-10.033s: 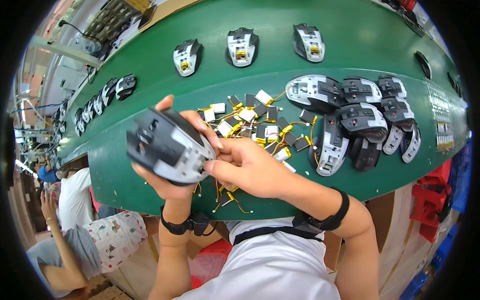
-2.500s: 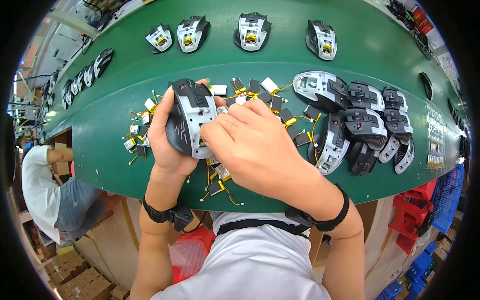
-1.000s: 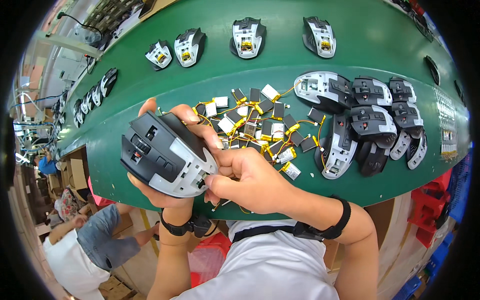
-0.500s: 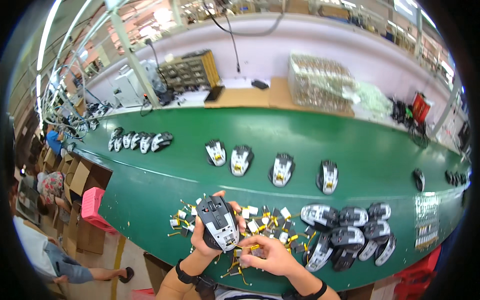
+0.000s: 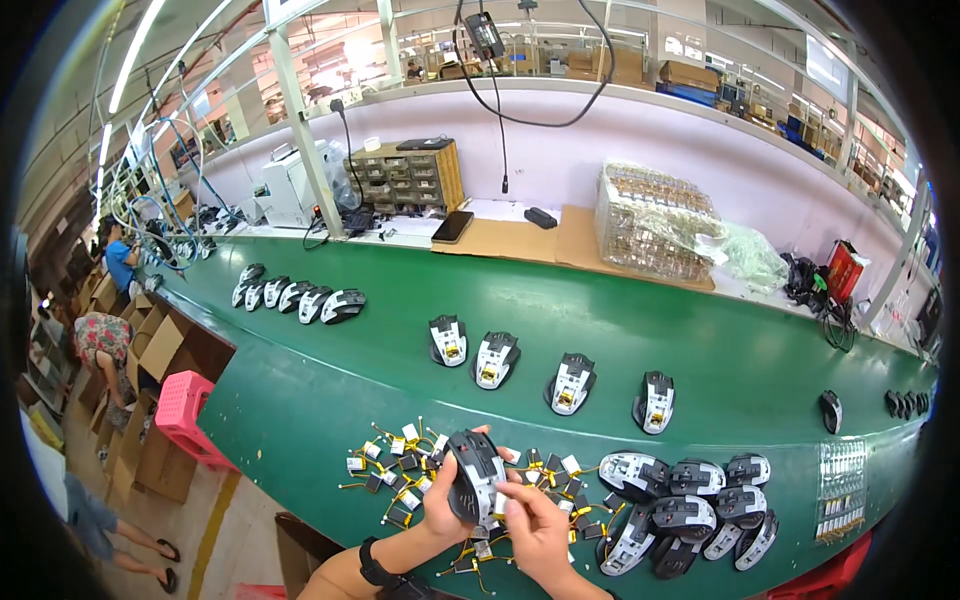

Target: The person assembles small electronic devices by inserting battery packs into the open casings. They pick up a casing, insert a battery, and place the completed unit on the table, repeating this process for multiple units.

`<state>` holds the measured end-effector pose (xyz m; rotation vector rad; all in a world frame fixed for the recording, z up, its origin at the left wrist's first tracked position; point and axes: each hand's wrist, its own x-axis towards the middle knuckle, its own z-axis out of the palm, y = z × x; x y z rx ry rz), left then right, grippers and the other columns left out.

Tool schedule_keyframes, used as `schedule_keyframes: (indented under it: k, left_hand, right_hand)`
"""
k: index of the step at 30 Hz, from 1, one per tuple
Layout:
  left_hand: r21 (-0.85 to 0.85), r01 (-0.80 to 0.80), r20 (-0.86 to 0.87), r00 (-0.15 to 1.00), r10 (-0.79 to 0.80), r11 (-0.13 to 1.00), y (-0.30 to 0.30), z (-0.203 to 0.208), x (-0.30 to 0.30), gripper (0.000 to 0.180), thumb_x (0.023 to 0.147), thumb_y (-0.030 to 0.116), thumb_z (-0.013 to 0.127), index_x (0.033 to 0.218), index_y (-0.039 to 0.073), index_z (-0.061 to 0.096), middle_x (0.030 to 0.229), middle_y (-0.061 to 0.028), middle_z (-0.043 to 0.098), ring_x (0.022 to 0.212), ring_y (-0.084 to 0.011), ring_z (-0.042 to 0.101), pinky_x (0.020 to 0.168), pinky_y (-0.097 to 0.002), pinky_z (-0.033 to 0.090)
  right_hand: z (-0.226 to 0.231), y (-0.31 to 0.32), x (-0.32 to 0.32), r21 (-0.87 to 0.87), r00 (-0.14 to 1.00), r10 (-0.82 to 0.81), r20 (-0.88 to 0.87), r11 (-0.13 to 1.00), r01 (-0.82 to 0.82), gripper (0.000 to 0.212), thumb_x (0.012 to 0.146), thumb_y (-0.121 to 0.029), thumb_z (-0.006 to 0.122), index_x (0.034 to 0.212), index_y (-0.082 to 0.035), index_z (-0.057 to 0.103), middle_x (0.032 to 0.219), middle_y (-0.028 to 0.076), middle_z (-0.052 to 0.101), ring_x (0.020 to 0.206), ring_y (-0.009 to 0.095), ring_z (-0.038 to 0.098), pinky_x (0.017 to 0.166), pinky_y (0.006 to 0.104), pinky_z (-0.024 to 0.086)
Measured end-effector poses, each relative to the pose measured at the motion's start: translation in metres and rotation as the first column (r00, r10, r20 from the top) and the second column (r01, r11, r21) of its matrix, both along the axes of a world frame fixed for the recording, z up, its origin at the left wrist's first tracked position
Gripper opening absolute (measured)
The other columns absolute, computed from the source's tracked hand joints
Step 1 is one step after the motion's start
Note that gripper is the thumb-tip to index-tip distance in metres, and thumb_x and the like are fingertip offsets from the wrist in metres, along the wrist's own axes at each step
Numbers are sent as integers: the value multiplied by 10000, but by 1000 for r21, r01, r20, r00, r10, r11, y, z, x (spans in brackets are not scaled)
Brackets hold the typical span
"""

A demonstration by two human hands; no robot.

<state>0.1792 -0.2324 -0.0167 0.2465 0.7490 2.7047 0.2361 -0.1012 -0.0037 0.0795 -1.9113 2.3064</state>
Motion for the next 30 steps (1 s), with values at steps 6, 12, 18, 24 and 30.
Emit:
schedule_keyframes:
  k: [6, 12, 18, 24, 30]
  left_hand:
    - [35, -55, 216, 975, 46, 998, -3, 1, -1, 611, 992, 528, 364, 1410, 83, 380, 1192, -201, 566, 1077, -378, 593, 946, -495, 491]
    - [-62, -99, 180, 978, 108, 993, -5, 8, -5, 575, 1011, 513, 312, 1403, 100, 392, 1201, -188, 573, 1045, -367, 607, 945, -497, 496]
    - [-48, -84, 244, 965, 93, 995, 0, 5, -5, 588, 1008, 521, 311, 1373, 78, 440, 1160, -188, 600, 1024, -355, 612, 924, -469, 507]
    - [21, 59, 243, 968, -62, 998, -2, 9, -2, 663, 997, 545, 278, 1435, 59, 382, 1189, -195, 584, 1054, -345, 607, 953, -460, 495]
    - [73, 96, 198, 974, -109, 993, 0, 9, -4, 692, 993, 565, 277, 1464, 62, 336, 1245, -199, 542, 1063, -342, 602, 954, -440, 500]
  right_hand:
    - [-1, 2, -15, 591, 888, -69, -456, 722, 359, 279, 835, -72, 691, 1102, 0, 651, 884, 132, 633, 732, 262, 643, 642, 347, 533]
    - [8, 2, -7, 721, 861, 102, -498, 601, 346, 448, 788, -165, 741, 1197, -4, 651, 882, 96, 639, 721, 242, 624, 638, 354, 514]
    - [2, 6, -9, 727, 831, 81, -550, 536, 428, 461, 769, -256, 771, 1161, -32, 679, 834, 47, 591, 676, 204, 574, 583, 325, 466]
    - [2, 13, -9, 645, 775, 119, -620, 640, 418, 470, 694, -227, 818, 1107, -33, 708, 843, 37, 576, 652, 180, 553, 549, 312, 452]
    - [-2, 10, -7, 497, 797, 6, -604, 784, 371, 388, 640, -150, 864, 995, -50, 742, 823, 37, 636, 627, 178, 591, 544, 293, 487]
